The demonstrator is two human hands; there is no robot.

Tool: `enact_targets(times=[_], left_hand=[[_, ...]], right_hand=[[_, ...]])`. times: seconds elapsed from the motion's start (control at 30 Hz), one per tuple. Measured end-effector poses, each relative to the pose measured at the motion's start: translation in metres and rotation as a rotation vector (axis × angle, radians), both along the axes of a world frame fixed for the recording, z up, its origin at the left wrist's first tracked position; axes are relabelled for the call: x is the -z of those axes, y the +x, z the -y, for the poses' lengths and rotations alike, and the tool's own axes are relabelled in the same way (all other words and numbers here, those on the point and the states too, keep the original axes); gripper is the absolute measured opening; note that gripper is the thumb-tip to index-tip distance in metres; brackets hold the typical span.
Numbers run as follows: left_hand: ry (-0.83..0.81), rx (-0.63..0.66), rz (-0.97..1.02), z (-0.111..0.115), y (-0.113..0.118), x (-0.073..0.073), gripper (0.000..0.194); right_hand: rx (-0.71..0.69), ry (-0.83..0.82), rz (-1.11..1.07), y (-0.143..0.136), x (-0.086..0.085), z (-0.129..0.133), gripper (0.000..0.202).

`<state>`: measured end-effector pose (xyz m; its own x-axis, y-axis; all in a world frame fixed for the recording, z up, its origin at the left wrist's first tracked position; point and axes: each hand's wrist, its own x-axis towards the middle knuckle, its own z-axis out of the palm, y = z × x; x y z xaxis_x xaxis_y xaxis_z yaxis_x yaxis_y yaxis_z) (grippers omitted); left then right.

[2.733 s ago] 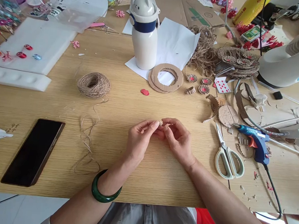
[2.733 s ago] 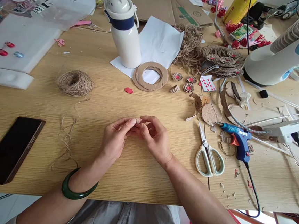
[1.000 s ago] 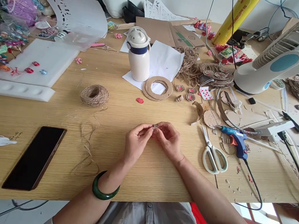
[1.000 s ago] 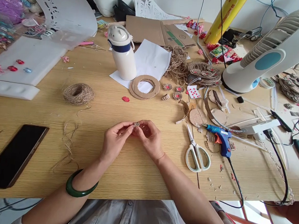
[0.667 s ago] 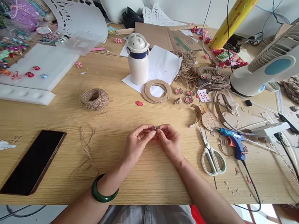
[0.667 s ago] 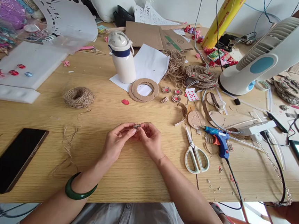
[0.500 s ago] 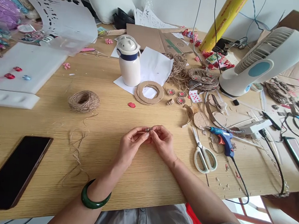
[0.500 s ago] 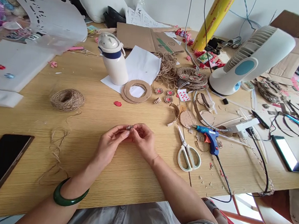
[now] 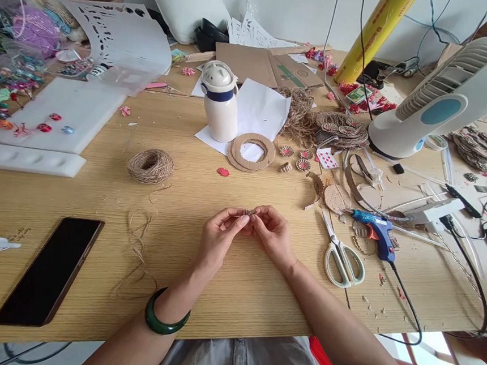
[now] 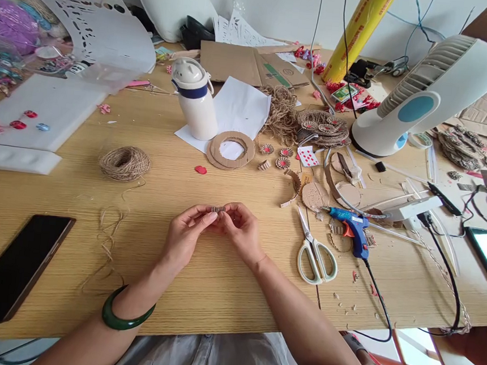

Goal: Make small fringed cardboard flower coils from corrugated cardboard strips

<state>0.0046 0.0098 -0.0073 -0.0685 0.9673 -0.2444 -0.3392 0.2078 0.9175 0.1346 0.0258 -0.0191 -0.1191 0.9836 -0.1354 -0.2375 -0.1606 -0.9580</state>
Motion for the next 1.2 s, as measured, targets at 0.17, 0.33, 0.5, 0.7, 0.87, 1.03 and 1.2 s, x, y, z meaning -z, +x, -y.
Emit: enact_targets(times=[0.17, 0.33, 0.5, 0.7, 0.87, 1.03, 1.2], left_hand=[[-0.034, -0.010, 0.072, -0.002, -0.002, -0.003, 0.024], [-0.026, 0.033, 0.068, 0.001, -0.003, -0.004, 0.024], [0.001, 0.095, 0.049, 0.004, -0.003, 0.000, 0.023], [0.034, 0.167, 0.010, 0.006, 0.000, 0.000, 0.022], [0.034, 0.206, -0.043, 0.007, 0.001, -0.003, 0.023], [0.033, 0.194, -0.061, 0.006, 0.000, -0.004, 0.023], [0.059, 0.193, -0.046, 0.007, 0.001, -0.005, 0.021]], right_hand=[[-0.044, 0.069, 0.144, 0.005, -0.008, -0.004, 0.028], [-0.074, 0.333, 0.666, 0.037, -0.044, -0.006, 0.010], [0.145, 0.312, 0.996, 0.116, -0.062, 0.009, 0.017], [0.537, 0.138, 1.633, 0.228, -0.029, 0.026, 0.025], [0.523, -0.075, 1.704, 0.260, -0.012, 0.033, 0.036], [0.392, -0.190, 1.657, 0.271, -0.016, 0.027, 0.032], [0.372, -0.251, 1.546, 0.279, -0.023, 0.022, 0.020]])
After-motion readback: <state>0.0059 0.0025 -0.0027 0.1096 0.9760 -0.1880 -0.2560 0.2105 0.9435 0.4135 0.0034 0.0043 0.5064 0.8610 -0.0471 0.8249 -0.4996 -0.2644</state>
